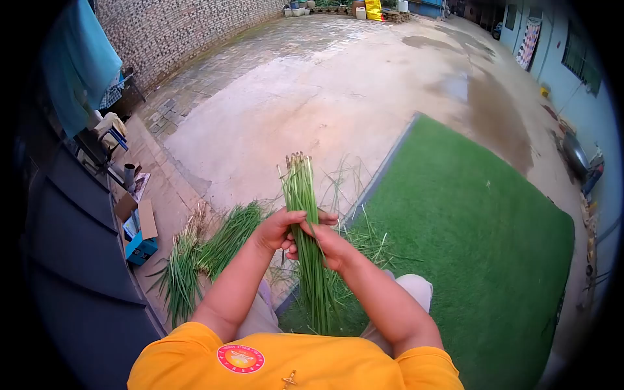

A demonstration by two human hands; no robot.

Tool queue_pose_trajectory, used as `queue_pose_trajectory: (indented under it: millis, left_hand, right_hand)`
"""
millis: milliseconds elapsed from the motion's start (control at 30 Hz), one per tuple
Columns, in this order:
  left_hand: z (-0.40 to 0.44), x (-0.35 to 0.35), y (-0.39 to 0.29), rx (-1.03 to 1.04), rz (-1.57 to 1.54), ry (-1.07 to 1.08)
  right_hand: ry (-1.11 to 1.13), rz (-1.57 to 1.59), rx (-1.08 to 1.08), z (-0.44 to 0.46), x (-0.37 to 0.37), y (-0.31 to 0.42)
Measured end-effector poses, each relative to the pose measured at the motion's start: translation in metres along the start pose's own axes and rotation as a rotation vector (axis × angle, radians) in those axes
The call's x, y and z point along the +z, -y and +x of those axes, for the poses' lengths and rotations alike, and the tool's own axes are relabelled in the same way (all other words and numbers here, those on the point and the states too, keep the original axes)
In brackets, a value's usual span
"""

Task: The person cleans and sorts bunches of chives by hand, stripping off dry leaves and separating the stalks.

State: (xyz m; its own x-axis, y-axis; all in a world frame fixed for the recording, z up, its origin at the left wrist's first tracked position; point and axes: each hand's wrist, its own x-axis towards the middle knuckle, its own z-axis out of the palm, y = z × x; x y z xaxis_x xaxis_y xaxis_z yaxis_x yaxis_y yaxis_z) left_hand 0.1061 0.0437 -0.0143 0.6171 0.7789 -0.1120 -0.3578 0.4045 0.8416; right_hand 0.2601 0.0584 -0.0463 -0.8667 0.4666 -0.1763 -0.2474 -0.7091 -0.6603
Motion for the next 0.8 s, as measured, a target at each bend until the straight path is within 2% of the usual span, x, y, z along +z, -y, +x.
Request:
queue_pose_trajectory:
  millis: [133,233,300,333,400,433,467,500,533,567,633,667,733,767,800]
  left_hand:
    - [-0.001,-0.011,0.004,0.066,0.074,-0.123]
    - [0.001,-0.016,0.015,0.139,-0.077,-0.189]
    - [0.002,-0.016,0.017,0.212,-0.177,-0.226]
    - [0.001,-0.015,0.016,0.249,-0.22,-0.257]
    - [-0.001,-0.023,0.022,0.254,-0.206,-0.327]
    - [-0.002,-0.022,0.02,0.267,-0.195,-0.392]
    - [-0.004,-0.018,0.019,0.264,-0.227,-0.464]
    - [-0.006,-0.015,0.018,0.26,-0.229,-0.464]
    - [-0.008,-0.012,0.018,0.221,-0.166,-0.477]
    - [-0.007,-0.01,0.02,0.179,-0.1,-0.484]
    - [-0.003,-0.006,0.026,0.1,-0.077,-0.422]
    - [0.001,-0.004,0.03,0.033,-0.048,-0.367]
    - [0.007,0.004,0.033,-0.024,-0.017,-0.326]
    - [0.008,0.008,0.034,-0.068,0.018,-0.302]
    - [0.01,0.01,0.036,-0.086,0.026,-0.284]
  right_hand:
    - [-0.132,-0.119,-0.004,0.004,0.008,0.001]
    - [-0.145,-0.196,0.022,0.003,0.01,-0.002]
    - [-0.063,-0.481,-0.09,-0.002,0.01,0.001]
    - [-0.078,-0.592,-0.058,-0.007,0.009,0.011]
    - [-0.076,-1.045,0.032,-0.022,0.005,0.041]
    - [-0.154,-1.249,0.028,-0.017,-0.013,0.043]
    - [-0.32,-1.345,-0.055,-0.024,-0.03,0.045]
    - [-0.474,-1.282,-0.055,-0.027,-0.032,0.054]
    - [-0.628,-1.182,-0.249,-0.026,-0.037,0.059]
    - [-0.64,-1.176,-0.244,-0.026,-0.039,0.062]
    - [-0.695,-0.933,-0.779,-0.03,-0.022,0.069]
    - [-0.713,-0.935,-0.776,-0.035,-0.01,0.069]
    - [-0.569,-1.214,-0.917,-0.041,0.011,0.067]
    - [-0.586,-1.213,-0.914,-0.04,0.012,0.064]
    - [-0.619,-1.387,-0.898,-0.038,0.01,0.06]
